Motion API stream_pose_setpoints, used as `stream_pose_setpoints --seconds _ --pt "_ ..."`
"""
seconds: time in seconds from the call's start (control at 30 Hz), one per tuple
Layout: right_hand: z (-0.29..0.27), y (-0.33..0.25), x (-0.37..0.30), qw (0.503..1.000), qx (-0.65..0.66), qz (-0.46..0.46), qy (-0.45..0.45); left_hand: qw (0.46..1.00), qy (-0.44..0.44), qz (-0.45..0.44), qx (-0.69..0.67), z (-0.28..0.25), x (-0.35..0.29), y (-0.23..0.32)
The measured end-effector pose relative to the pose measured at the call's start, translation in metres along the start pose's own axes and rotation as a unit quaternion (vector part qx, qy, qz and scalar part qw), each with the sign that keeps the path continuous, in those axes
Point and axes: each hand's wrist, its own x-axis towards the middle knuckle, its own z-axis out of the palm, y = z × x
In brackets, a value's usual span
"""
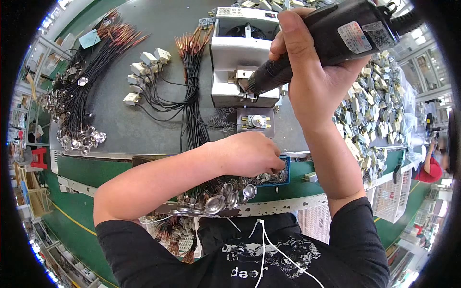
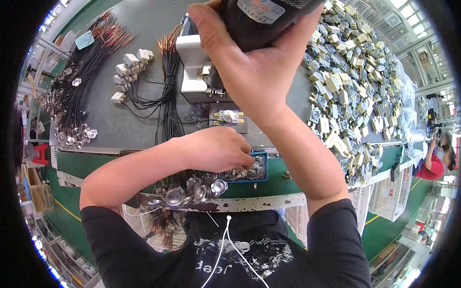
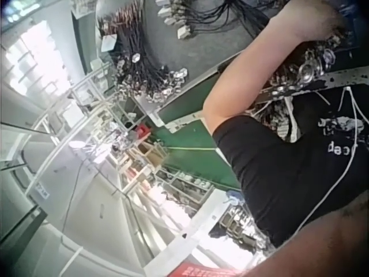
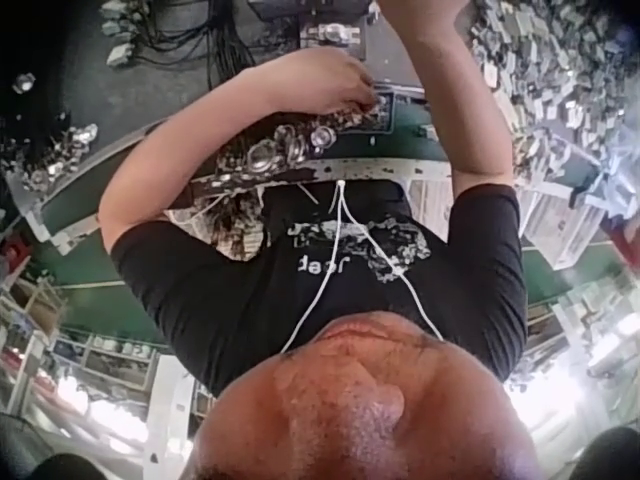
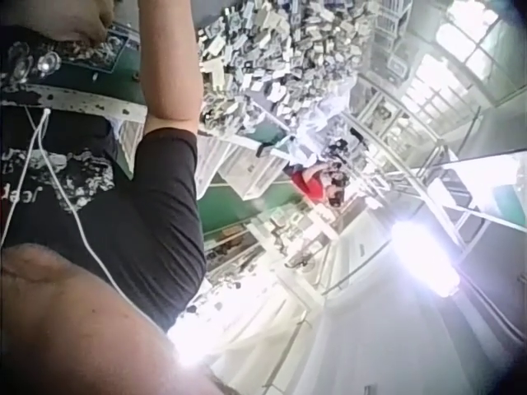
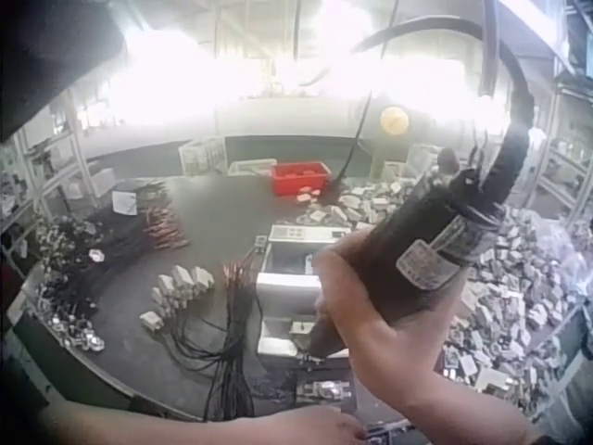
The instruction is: Assembling electronic components by attaching wires to connectors using an assembly jig and a handheld power tool on a factory production line.
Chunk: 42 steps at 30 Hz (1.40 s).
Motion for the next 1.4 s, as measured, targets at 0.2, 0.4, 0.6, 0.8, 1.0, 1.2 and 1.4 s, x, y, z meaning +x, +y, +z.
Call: stream_pose_setpoints --seconds 0.2,0.4,0.6,0.8,1.0,1.2,1.4 --pt "0.058 -0.041 0.015 0.945 -0.247 0.199 0.079 0.999 0.039 0.003 -0.006 0.003 -0.016 -0.003" --pt "0.042 -0.045 0.009 0.904 -0.329 0.267 0.064 0.998 0.057 0.011 -0.007 -0.001 -0.014 -0.001" --pt "0.013 0.017 -0.002 0.998 -0.01 -0.067 -0.007 0.995 0.09 0.014 -0.037 -0.004 -0.019 -0.002" --pt "0.028 -0.001 0.001 0.999 -0.025 -0.046 -0.011 0.994 0.112 -0.005 -0.014 -0.008 -0.031 0.002" --pt "-0.013 -0.011 0.016 0.955 -0.07 0.234 -0.17 0.987 0.157 -0.039 -0.007 -0.021 -0.036 0.013" --pt "0.066 -0.039 0.013 0.887 -0.289 0.333 0.137 0.967 0.237 -0.091 0.012 -0.027 -0.058 0.017" --pt "0.054 -0.049 0.018 0.874 -0.234 0.417 0.084 0.938 0.281 -0.202 0.031 -0.04 -0.078 0.018"
